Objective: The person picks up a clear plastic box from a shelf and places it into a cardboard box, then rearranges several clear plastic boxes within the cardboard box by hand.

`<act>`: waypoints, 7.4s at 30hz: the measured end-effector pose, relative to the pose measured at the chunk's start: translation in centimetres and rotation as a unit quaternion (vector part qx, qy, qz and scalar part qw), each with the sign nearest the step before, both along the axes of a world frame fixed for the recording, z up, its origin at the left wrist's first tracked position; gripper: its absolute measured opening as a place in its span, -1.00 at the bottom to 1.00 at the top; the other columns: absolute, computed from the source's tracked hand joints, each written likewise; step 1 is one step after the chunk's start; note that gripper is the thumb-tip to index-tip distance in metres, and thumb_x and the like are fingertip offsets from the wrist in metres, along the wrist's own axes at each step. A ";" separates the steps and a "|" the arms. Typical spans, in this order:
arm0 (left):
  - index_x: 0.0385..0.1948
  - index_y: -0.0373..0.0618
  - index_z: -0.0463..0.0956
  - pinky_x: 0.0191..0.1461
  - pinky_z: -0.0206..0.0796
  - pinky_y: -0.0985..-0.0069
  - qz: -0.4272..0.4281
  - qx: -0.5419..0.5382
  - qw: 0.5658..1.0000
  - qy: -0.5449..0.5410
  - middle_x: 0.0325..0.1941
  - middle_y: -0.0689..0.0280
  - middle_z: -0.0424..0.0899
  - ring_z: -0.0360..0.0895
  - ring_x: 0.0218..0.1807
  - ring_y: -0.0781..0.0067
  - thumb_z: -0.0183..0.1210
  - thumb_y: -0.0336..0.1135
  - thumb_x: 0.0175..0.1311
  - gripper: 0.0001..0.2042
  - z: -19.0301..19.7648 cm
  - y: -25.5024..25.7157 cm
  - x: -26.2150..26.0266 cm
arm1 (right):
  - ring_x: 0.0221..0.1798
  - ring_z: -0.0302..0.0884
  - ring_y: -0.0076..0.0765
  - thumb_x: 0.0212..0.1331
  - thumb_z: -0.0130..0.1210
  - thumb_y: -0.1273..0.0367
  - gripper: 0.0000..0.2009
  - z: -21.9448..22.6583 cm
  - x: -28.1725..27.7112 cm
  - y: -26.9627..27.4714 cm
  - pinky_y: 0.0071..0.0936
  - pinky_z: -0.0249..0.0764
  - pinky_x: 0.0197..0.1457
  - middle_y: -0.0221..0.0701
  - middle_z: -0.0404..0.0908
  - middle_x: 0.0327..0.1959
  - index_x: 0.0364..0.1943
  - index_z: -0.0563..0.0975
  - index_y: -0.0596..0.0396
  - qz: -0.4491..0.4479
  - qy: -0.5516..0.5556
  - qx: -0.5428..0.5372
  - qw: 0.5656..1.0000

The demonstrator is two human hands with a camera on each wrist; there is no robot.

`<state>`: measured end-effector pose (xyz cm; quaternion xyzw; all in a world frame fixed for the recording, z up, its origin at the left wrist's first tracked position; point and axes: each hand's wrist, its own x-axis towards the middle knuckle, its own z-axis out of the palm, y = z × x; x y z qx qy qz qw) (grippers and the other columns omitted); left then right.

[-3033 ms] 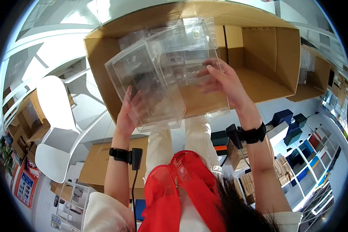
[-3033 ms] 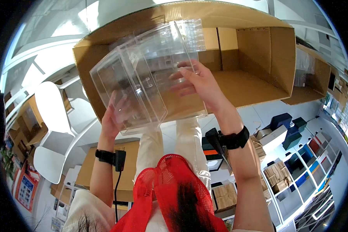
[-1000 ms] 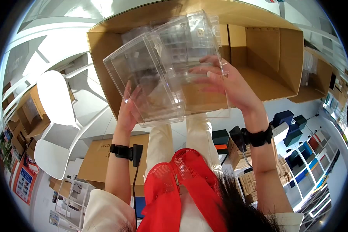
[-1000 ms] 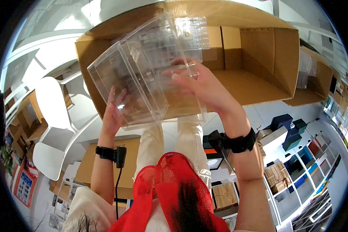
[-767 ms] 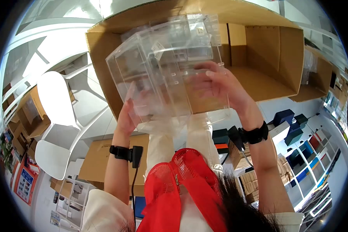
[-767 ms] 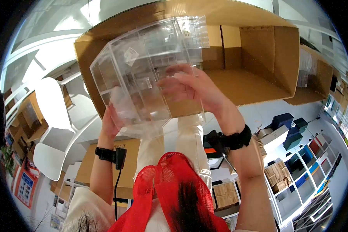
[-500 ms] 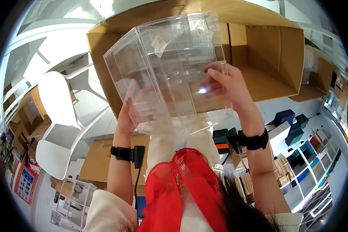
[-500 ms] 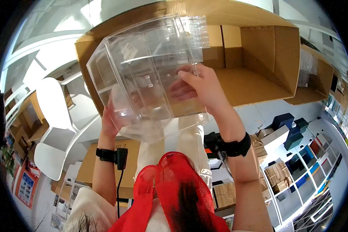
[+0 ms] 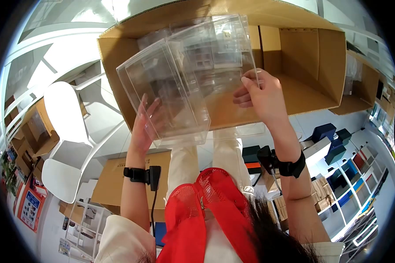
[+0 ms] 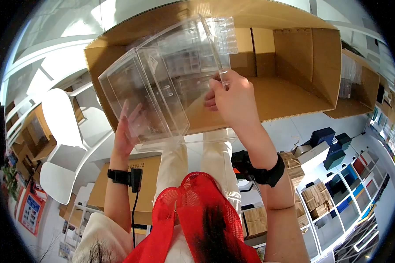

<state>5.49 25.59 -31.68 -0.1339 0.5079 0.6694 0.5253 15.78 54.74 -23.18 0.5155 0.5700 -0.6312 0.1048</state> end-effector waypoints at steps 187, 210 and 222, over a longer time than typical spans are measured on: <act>0.24 0.47 0.08 0.33 -0.19 -0.17 0.236 0.267 0.925 -0.131 0.36 0.05 -0.01 0.10 0.29 -0.05 -0.02 0.38 -0.02 -0.28 0.7 2.2 2.1 | -0.23 0.55 -0.26 0.18 0.00 0.31 -0.71 -3.4 -2.6 -0.8 -0.49 0.45 -0.12 -0.25 0.59 -0.24 -0.09 0.48 0.19 -0.034 0.196 0.044 0.979; 0.27 0.46 0.00 0.34 -0.17 -0.09 0.293 0.260 0.915 -0.092 0.33 0.07 0.07 0.01 0.34 -0.04 0.08 0.34 -0.08 -0.21 1.6 -4.5 -1.2 | -0.05 0.49 -0.04 0.04 -0.03 0.32 -0.46 -20.3 -11.1 -11.6 -0.31 0.40 -0.05 0.04 0.52 -0.17 0.13 0.20 0.32 0.172 -0.125 0.125 0.969; 0.33 0.31 -0.13 0.33 -0.10 -0.06 0.258 0.319 0.906 -0.104 0.41 0.06 -0.15 -0.03 0.37 -0.02 0.09 0.18 0.06 -0.20 -0.5 -4.9 0.5 | -0.13 0.45 -0.33 -0.01 -0.07 0.51 -0.47 8.6 -4.1 -5.0 -0.41 0.36 -0.03 -0.27 0.42 -0.15 0.15 0.17 0.18 0.049 0.153 0.212 0.964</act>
